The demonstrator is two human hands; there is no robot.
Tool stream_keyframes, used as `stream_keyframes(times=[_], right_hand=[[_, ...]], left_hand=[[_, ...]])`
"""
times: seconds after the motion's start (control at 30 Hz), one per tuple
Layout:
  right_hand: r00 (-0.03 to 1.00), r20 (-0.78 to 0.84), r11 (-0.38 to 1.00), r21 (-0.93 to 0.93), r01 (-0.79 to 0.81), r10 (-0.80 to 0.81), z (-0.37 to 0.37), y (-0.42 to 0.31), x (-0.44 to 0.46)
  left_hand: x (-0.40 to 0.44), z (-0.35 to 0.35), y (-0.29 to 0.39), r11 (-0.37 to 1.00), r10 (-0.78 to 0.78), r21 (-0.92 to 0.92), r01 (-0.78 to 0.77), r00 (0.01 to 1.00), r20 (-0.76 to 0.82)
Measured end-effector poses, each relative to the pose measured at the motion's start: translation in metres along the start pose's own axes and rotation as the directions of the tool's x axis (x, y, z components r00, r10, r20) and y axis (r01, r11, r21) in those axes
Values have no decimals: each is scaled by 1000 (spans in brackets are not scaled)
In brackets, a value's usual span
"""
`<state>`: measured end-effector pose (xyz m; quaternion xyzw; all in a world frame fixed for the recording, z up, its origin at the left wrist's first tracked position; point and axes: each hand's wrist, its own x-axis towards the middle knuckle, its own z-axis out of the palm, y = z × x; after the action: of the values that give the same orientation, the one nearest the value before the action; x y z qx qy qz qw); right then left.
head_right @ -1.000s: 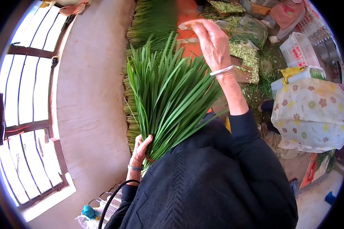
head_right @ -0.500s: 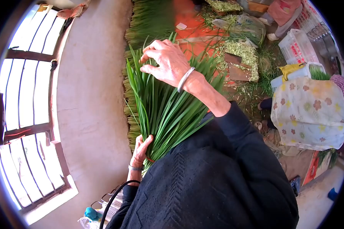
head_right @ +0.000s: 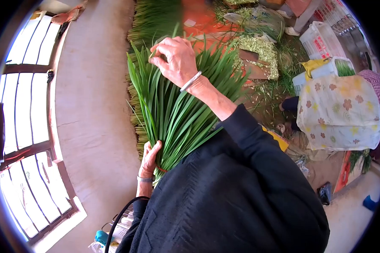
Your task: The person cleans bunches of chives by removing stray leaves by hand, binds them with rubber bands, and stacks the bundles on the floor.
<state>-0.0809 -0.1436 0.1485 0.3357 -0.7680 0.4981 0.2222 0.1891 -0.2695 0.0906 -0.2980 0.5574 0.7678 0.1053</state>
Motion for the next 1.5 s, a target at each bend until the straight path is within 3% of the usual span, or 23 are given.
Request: stream_keyframes(times=[0.13, 0.2, 0.3, 0.37, 0.43, 0.47, 0.53, 0.6, 0.7, 0.73, 0.83, 0.93, 0.97, 1.0, 1.07, 1.13, 1.2, 1.27, 1.3, 1.33, 1.4, 1.47, 1.5], right_hand=[[989, -28, 976, 166, -142, 148, -5, 10, -1], [863, -32, 791, 418, -446, 504, -12, 17, 4], [896, -193, 906, 229, -355, 400, -83, 56, 39], [875, -194, 884, 255, -391, 444, -113, 29, 54], [987, 48, 981, 112, -159, 154, -121, 10, 51], [999, -6, 994, 99, 46, -45, -106, 30, 41], [979, 112, 982, -52, 179, -173, -92, 21, 14], [934, 337, 978, -120, 171, -122, -84, 13, -16], [876, 481, 972, -180, 152, -48, -71, 23, -58], [865, 502, 963, -236, 129, 7, -75, 30, -63], [945, 323, 942, -328, 67, 45, -94, 51, -58], [987, 139, 943, -333, -29, 79, -109, 53, -46], [938, 204, 942, -245, -229, 281, -110, 56, -52], [939, 217, 947, -236, -216, 268, -101, 56, -59], [656, 534, 759, 40, -650, 534, -83, 61, -80], [494, 746, 589, 171, -790, 446, -51, 55, -94], [448, 765, 616, 86, -783, 462, -12, 57, -96], [647, 687, 472, 473, -744, 332, -2, 31, -61], [710, 582, 445, 554, -703, 397, 15, 49, -62], [693, 551, 355, 602, -716, 464, 11, 47, -49], [687, 415, 425, 563, -709, 596, -4, 61, -44], [739, 306, 644, 362, -674, 601, -34, 67, -45], [747, 258, 683, 302, -665, 613, -46, 65, -48]], left_hand=[[3, 6, 6, 999, 39, 16, -40, 998, 46], [7, 0, 0, 999, 28, 34, -31, 997, 66], [11, -11, -18, 996, -2, -91, 4, 1000, 18], [10, -10, -17, 994, -1, -106, -1, 1000, -21], [13, -13, -16, 993, -9, -114, 5, 999, -35], [14, -13, -14, 994, -12, -110, 9, 1000, -28], [15, -8, -9, 985, -23, -171, 14, 998, -52], [18, -10, -11, 976, -45, -217, 27, 996, -80], [28, -23, -19, 945, -82, -322, 56, 994, -68], [30, -26, -22, 967, -67, -253, 41, 993, -95], [42, -29, -13, 908, -87, -416, 51, 994, -69], [46, -14, 29, 918, 1, -396, -12, 1000, -26], [58, -19, 32, 918, 29, -395, -37, 999, -28], [70, -24, 36, 917, 54, -394, -59, 998, -25], [89, -19, 53, 896, 136, -418, -146, 989, -54], [123, -22, 59, 883, 145, -438, -167, 986, -84], [133, 7, 79, 867, 259, -406, -288, 958, -126], [139, 44, 92, 839, 281, -455, -300, 953, -110], [139, 66, 93, 811, 319, -497, -309, 945, -66], [139, 87, 94, 783, 357, -538, -312, 934, -21], [159, 109, 70, 743, 383, -591, -314, 924, -9], [163, 131, 60, 723, 364, -628, -289, 931, -9], [160, 145, 62, 733, 398, -596, -329, 917, -16]])
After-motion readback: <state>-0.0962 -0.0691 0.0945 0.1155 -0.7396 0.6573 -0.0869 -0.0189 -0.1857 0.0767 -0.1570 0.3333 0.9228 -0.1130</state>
